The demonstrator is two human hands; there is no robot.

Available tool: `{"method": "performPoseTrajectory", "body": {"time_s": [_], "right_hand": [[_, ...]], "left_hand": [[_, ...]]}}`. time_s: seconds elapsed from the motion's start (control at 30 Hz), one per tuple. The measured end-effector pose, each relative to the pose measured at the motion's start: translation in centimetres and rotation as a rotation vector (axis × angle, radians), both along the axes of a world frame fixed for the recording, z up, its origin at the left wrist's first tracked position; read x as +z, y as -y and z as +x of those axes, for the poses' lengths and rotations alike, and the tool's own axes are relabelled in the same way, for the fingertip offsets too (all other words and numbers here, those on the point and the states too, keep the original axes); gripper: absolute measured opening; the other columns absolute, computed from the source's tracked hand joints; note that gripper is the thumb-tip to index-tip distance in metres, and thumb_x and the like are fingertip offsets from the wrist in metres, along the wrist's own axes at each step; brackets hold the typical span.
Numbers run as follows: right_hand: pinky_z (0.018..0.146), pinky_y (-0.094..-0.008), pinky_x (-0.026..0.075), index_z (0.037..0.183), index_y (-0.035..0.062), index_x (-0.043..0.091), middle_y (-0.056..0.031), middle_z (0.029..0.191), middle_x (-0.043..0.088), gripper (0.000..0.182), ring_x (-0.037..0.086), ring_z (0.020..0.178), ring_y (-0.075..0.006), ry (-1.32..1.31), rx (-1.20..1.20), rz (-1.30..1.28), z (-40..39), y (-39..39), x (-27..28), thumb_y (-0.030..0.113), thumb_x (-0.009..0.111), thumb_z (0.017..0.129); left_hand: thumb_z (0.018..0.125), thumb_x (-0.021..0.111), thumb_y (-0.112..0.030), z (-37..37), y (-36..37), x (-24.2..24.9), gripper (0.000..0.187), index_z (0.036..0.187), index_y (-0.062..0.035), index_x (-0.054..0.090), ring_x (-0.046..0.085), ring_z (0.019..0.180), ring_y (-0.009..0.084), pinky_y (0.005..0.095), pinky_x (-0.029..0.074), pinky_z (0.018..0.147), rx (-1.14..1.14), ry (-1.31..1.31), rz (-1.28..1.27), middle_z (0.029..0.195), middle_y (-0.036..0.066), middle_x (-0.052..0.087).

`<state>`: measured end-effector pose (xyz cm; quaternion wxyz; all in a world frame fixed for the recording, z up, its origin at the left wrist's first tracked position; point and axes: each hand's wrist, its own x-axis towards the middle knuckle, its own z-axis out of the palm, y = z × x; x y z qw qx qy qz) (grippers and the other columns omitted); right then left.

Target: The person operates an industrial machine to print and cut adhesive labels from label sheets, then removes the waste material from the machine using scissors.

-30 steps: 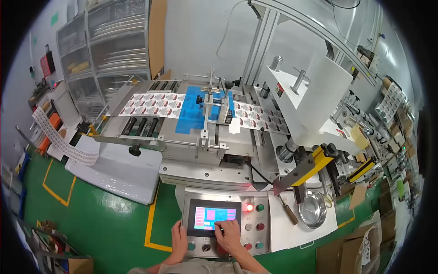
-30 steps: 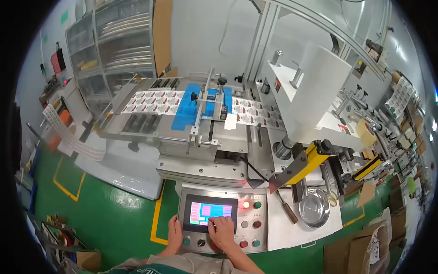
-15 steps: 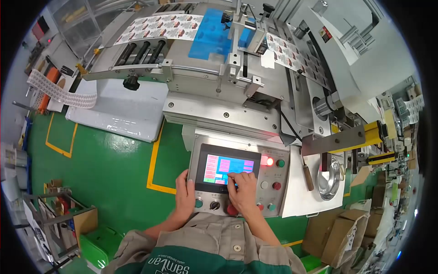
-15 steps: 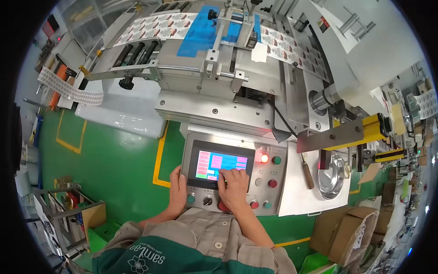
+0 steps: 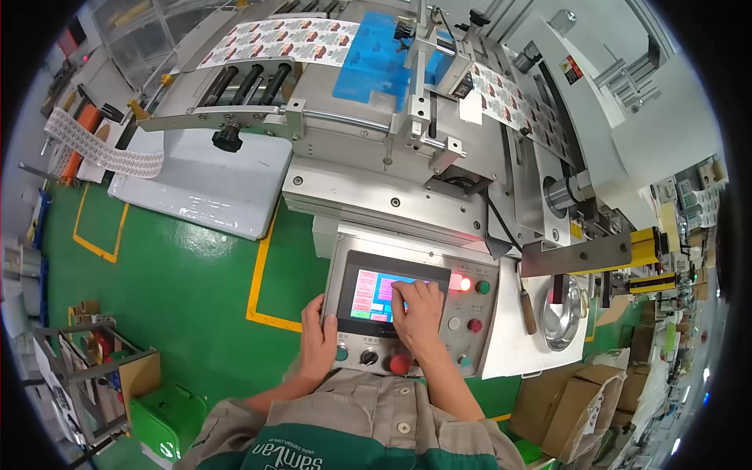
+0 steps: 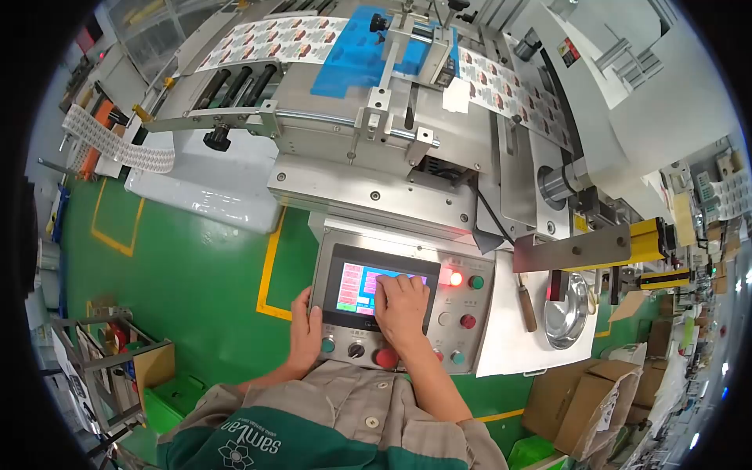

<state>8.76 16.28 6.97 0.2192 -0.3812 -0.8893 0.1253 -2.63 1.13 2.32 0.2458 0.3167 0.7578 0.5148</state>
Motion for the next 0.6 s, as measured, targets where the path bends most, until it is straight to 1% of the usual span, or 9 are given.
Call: {"method": "performPoseTrajectory", "body": {"time_s": [0.1,0.17,0.23,0.3,0.43,0.47,0.5,0.57,0.6], "right_hand": [[0.069,-0.0361,0.037,0.085,0.0114,0.064,-0.0051,0.074,0.056,0.012,0.05,0.074,-0.0256,0.051,0.027,0.043,-0.3,-0.2,0.2,0.009,0.064,0.073],[0.069,-0.0361,0.037,0.085,0.0111,0.064,-0.0054,0.074,0.057,0.011,0.051,0.075,-0.0255,0.068,0.024,0.027,-0.1,-0.4,0.4,0.009,0.064,0.074],[0.069,-0.0362,0.037,0.083,0.0105,0.064,-0.0053,0.073,0.057,0.009,0.051,0.075,-0.0252,0.026,0.013,-0.028,0.6,-0.6,0.5,0.009,0.063,0.074],[0.068,-0.0363,0.037,0.081,0.01,0.065,-0.0052,0.074,0.057,0.008,0.051,0.075,-0.0247,-0.006,-0.038,-0.062,1.5,-0.1,0.8,0.008,0.063,0.074],[0.066,-0.036,0.036,0.084,0.0106,0.065,-0.0052,0.073,0.059,0.01,0.051,0.071,-0.0241,-0.02,-0.048,-0.079,3.5,1.0,0.3,0.007,0.063,0.074],[0.065,-0.0358,0.036,0.085,0.0108,0.065,-0.0052,0.073,0.059,0.011,0.051,0.07,-0.024,-0.019,-0.046,-0.089,3.8,1.2,0.3,0.007,0.064,0.074],[0.065,-0.0358,0.036,0.085,0.0108,0.065,-0.0052,0.073,0.059,0.011,0.051,0.07,-0.024,-0.016,-0.048,-0.093,3.9,1.4,0.2,0.007,0.064,0.074],[0.069,-0.0351,0.035,0.086,0.0128,0.065,-0.0031,0.071,0.056,0.013,0.05,0.07,-0.0215,0.007,-0.047,-0.09,4.0,1.8,0.0,0.009,0.064,0.073],[0.069,-0.0351,0.035,0.086,0.0128,0.065,-0.0031,0.071,0.056,0.013,0.05,0.07,-0.0215,0.008,-0.047,-0.095,3.9,1.9,-0.1,0.009,0.064,0.073]], "left_hand": [[0.09,0.045,-0.011,0.1,0.0,-0.9,0.04,0.127,0.0035,0.037,0.042,0.111,0.0354,0.04,0.034,0.097,0.008,0.003,0.032,0.122,0.022,0.041],[0.09,0.045,-0.011,0.1,0.0,-0.6,0.04,0.126,0.0036,0.037,0.042,0.111,0.0353,0.04,0.033,0.097,0.007,-0.006,0.012,0.122,0.022,0.041],[0.09,0.045,-0.011,0.1,-0.1,-0.5,0.04,0.126,0.0037,0.037,0.042,0.111,0.0352,0.04,0.033,0.097,0.009,-0.016,-0.006,0.122,0.022,0.041],[0.09,0.045,-0.012,0.0,-0.1,-0.5,0.04,0.126,0.0035,0.037,0.042,0.112,0.0348,0.0399,0.033,0.097,0.011,0.03,-0.006,0.122,0.022,0.041],[0.09,0.044,-0.013,0.0,-0.2,0.3,0.041,0.127,0.0032,0.037,0.042,0.113,0.0338,0.0394,0.032,0.098,-0.002,0.02,-0.052,0.124,0.021,0.041],[0.09,0.044,-0.013,0.1,-0.2,-0.6,0.04,0.127,0.0031,0.037,0.042,0.113,0.0334,0.039,0.032,0.098,0.011,0.02,-0.026,0.123,0.02,0.042],[0.09,0.044,-0.012,0.1,-0.2,-0.3,0.04,0.127,0.0031,0.037,0.042,0.113,0.0333,0.0386,0.033,0.098,0.01,0.007,-0.052,0.123,0.02,0.042],[0.09,0.044,-0.012,0.1,-0.4,0.2,0.04,0.127,0.0032,0.037,0.042,0.113,0.0333,0.0384,0.033,0.098,0.011,0.038,-0.045,0.123,0.02,0.042],[0.09,0.044,-0.012,0.1,-0.4,0.1,0.04,0.127,0.0032,0.037,0.042,0.113,0.0333,0.0384,0.033,0.098,0.011,0.039,-0.051,0.123,0.02,0.042]]}}
